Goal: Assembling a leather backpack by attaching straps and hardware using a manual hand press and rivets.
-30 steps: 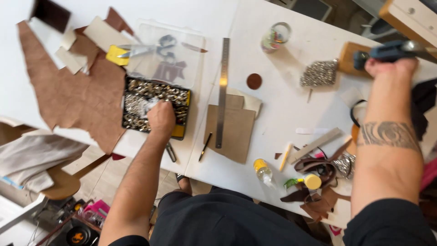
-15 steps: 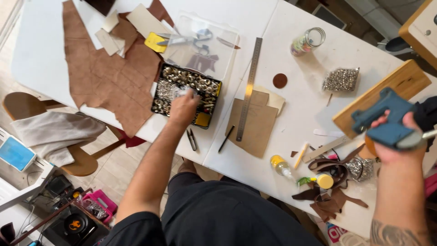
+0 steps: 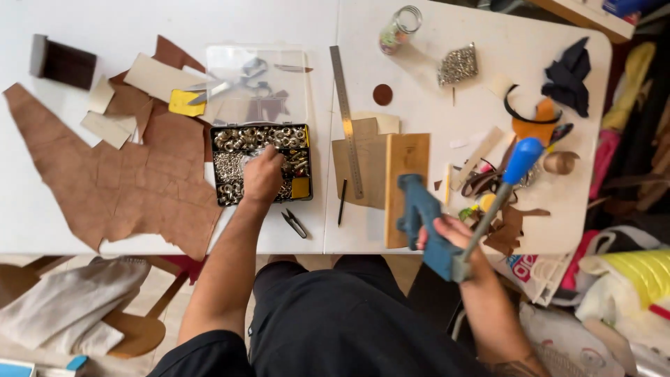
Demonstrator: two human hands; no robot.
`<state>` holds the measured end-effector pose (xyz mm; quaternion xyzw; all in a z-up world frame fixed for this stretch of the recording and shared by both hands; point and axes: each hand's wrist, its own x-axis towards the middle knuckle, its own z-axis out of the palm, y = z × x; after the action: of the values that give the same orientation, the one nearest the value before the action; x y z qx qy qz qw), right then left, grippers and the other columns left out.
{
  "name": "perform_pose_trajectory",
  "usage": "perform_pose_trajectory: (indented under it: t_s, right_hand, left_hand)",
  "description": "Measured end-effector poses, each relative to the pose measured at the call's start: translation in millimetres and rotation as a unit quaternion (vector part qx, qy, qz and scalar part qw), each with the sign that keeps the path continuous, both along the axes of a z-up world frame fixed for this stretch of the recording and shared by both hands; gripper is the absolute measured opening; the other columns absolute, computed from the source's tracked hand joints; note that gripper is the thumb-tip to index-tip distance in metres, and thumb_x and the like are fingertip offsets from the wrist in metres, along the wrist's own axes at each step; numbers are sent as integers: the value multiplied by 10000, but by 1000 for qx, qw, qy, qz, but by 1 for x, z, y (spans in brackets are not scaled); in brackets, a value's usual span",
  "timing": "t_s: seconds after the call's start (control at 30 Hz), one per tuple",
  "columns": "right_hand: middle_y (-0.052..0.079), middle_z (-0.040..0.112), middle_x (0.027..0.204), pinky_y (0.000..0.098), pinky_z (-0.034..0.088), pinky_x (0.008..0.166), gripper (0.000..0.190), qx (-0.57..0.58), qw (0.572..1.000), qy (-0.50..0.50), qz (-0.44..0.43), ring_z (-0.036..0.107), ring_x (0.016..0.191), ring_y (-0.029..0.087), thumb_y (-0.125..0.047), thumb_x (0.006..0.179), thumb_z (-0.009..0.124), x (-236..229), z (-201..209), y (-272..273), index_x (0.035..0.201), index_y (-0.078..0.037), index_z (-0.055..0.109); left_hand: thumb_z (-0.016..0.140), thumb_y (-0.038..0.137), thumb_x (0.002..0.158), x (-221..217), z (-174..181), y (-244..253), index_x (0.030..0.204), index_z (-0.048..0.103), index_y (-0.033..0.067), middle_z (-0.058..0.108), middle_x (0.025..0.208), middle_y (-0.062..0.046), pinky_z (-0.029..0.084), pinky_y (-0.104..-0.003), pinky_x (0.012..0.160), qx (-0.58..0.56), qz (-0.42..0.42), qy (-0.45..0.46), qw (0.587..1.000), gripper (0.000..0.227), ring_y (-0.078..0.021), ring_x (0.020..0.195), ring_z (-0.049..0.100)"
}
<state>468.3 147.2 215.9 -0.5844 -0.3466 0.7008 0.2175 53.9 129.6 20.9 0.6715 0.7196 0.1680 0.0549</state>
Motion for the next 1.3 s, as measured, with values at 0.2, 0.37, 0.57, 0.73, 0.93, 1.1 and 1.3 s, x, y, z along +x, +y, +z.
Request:
perform_pose_trajectory:
  t_s: [0.2,0.37,0.57,0.73,0.93,1.1,1.3]
  right_hand:
    - [292,636,745,431,512,629,322,0,994,56,-92,670,697,388,-289,1012,624,-31,-92,-29,1032,33,627]
    - [213,652,702,299,498,527,296,-13,985,103,-139,679,618,274,-310,967,709,-39,-133,-7,1026,-39,605]
    - [195,677,726,283,512,527,248,-11,988,100,-121,723,641,281,-270,984,691,-45,-107,25,1004,-31,626]
    - [194,669,715,297,556,526,245,-21,988,110,-110,736,639,286,-259,988,705,-37,-122,35,932,-37,618]
    - [209,687,743,318,591,578,278,-25,987,136,-84,753,675,301,-293,997,701,-39,-112,44,909,-38,637]
    - [147,668,751,283,564,608,354,-7,987,71,-143,707,686,230,-380,1022,629,-57,-59,35,869,-61,638]
    - [32,619,742,230,436,493,216,35,962,-61,-263,572,594,140,-291,966,704,-32,-167,-4,950,-77,730]
  left_hand:
    - [619,113,1047,-16,-24,-46,917,664,101,539,854,-14,442,-306,704,43,230,-483,844,138,-137,749,520]
    - [481,119,1079,-15,-5,-98,988,632,57,553,755,-77,363,-239,465,-36,256,-747,613,187,-112,472,425]
    - [487,90,1083,-3,2,-138,1018,599,49,603,774,-94,378,-219,496,-65,263,-774,572,136,-99,475,454]
    - [490,86,1065,15,-16,-155,940,586,66,554,683,-100,336,-210,426,-52,338,-745,573,159,-90,393,377]
    - [495,103,995,34,16,-143,846,571,79,539,688,-105,336,-234,475,-93,294,-806,505,168,-116,441,400]
    - [477,152,872,60,42,-99,789,535,84,460,715,-126,305,-292,514,-122,199,-833,502,122,-159,508,336]
    - [462,172,891,82,54,-58,757,528,42,424,728,-143,302,-314,513,-97,114,-837,527,198,-171,524,297]
